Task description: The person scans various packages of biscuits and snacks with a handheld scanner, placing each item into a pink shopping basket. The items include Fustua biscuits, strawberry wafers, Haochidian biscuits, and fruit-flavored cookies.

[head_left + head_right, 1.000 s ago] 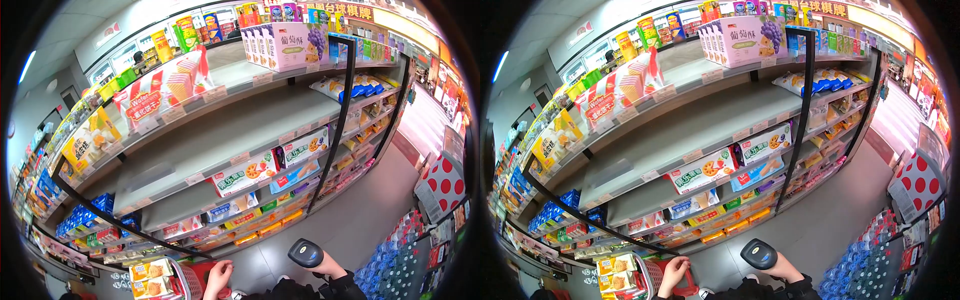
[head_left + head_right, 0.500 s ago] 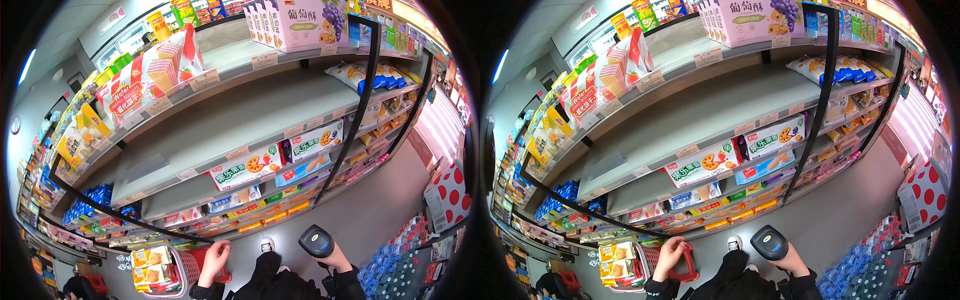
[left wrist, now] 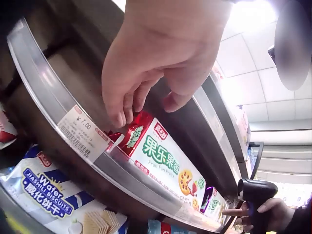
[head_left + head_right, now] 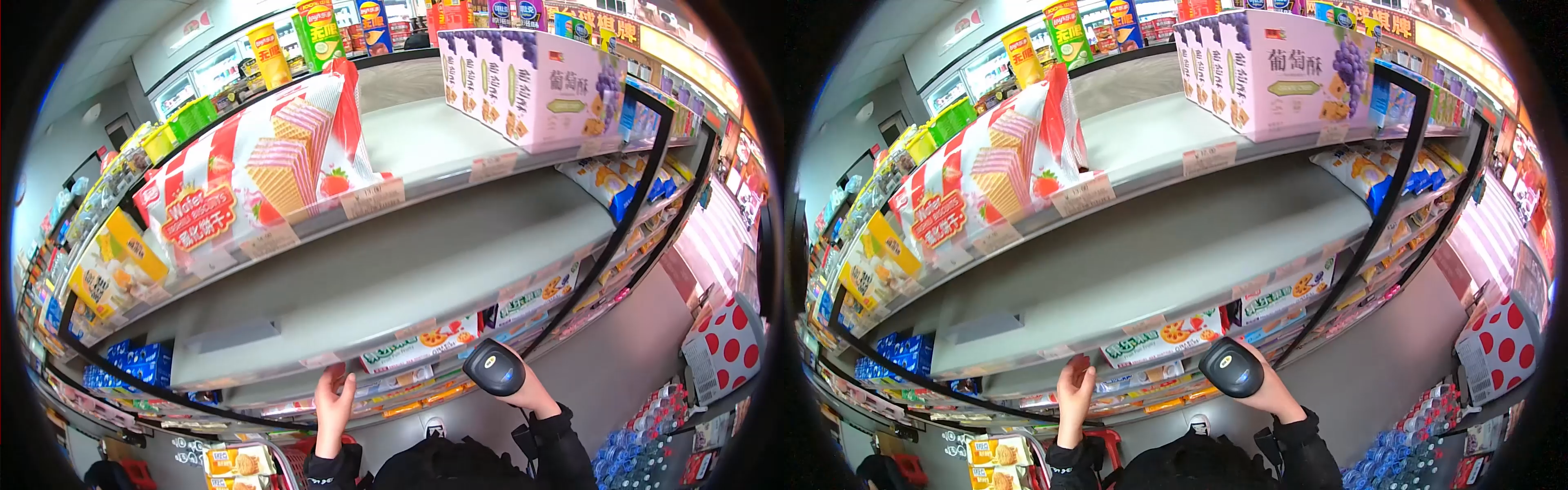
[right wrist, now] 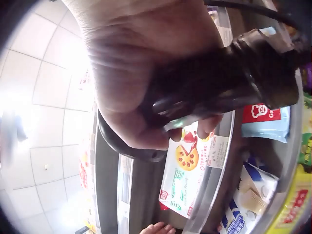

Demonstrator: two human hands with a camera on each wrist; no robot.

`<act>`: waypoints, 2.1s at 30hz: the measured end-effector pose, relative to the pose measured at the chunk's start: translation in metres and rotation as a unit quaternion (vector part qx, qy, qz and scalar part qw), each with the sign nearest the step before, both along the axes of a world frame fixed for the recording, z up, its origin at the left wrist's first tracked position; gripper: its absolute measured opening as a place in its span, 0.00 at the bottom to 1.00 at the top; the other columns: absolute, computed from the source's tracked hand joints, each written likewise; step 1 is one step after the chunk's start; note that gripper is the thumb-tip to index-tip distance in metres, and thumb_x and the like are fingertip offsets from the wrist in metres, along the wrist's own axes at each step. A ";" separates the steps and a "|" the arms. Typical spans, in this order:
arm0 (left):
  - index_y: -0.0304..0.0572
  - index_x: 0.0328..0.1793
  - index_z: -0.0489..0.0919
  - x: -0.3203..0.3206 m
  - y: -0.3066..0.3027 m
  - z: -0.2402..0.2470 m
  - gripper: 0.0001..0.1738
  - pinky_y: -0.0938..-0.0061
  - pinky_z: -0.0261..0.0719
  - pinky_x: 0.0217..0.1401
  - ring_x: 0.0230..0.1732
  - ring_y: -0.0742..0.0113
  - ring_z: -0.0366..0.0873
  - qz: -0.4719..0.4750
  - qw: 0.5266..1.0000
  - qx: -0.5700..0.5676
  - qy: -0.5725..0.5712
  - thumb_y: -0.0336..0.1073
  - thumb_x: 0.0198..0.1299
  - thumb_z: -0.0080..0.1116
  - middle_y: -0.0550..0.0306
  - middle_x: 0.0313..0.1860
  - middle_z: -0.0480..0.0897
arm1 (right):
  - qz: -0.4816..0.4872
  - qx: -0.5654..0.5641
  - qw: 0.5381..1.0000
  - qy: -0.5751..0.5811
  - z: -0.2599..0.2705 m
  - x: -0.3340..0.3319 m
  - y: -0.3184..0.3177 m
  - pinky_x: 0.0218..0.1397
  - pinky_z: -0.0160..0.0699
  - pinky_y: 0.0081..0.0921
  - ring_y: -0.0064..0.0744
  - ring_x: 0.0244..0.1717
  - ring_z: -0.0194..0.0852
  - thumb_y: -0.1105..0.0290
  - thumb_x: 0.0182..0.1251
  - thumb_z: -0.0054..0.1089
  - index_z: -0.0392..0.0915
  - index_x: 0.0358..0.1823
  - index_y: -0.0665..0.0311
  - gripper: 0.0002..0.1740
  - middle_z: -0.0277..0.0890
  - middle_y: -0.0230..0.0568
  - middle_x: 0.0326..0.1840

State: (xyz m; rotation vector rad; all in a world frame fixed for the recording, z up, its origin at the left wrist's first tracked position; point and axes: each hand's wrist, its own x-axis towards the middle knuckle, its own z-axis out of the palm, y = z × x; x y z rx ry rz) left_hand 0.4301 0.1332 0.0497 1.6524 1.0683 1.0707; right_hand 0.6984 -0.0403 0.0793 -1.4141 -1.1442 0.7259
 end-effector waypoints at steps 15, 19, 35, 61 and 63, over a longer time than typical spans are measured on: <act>0.32 0.39 0.74 0.024 0.043 0.000 0.17 0.79 0.70 0.41 0.37 0.72 0.71 -0.108 0.982 -0.135 0.082 0.35 0.45 0.62 0.57 0.35 0.77 | 0.021 -0.021 0.996 -0.080 -0.010 0.022 0.057 0.60 0.51 0.32 0.48 0.60 0.49 0.67 0.37 0.65 0.68 0.48 0.63 0.31 0.53 0.52 0.58; 0.33 0.40 0.74 0.018 0.054 -0.013 0.16 0.77 0.71 0.39 0.35 0.70 0.72 -0.132 0.976 -0.156 0.076 0.36 0.47 0.59 0.55 0.34 0.77 | 0.011 -0.013 0.998 -0.058 -0.018 0.020 0.061 0.59 0.53 0.32 0.47 0.57 0.51 0.67 0.36 0.66 0.69 0.46 0.62 0.29 0.55 0.51 0.56; 0.35 0.40 0.72 0.010 0.048 -0.007 0.15 0.74 0.71 0.39 0.36 0.68 0.72 -0.070 0.976 -0.191 -0.079 0.23 0.43 0.59 0.58 0.36 0.74 | 0.024 -0.029 0.998 -0.055 0.023 -0.009 0.055 0.58 0.56 0.27 0.39 0.58 0.56 0.68 0.37 0.66 0.63 0.51 0.67 0.35 0.56 0.48 0.58; 0.37 0.50 0.65 -0.049 -0.039 -0.012 0.18 0.72 0.68 0.50 0.47 0.66 0.71 -0.169 0.880 -0.287 -0.339 0.32 0.53 0.52 0.54 0.45 0.73 | 0.170 -0.127 0.974 0.083 0.058 -0.053 -0.067 0.58 0.57 0.25 0.29 0.52 0.62 0.71 0.36 0.64 0.56 0.57 0.70 0.42 0.64 0.43 0.54; 0.36 0.51 0.64 -0.046 -0.046 -0.022 0.18 0.71 0.65 0.53 0.48 0.65 0.69 -0.158 0.882 -0.275 -0.350 0.34 0.54 0.49 0.53 0.46 0.72 | 0.188 -0.104 0.969 0.118 0.069 -0.063 -0.077 0.59 0.55 0.24 0.29 0.54 0.61 0.70 0.36 0.64 0.55 0.58 0.70 0.43 0.62 0.43 0.55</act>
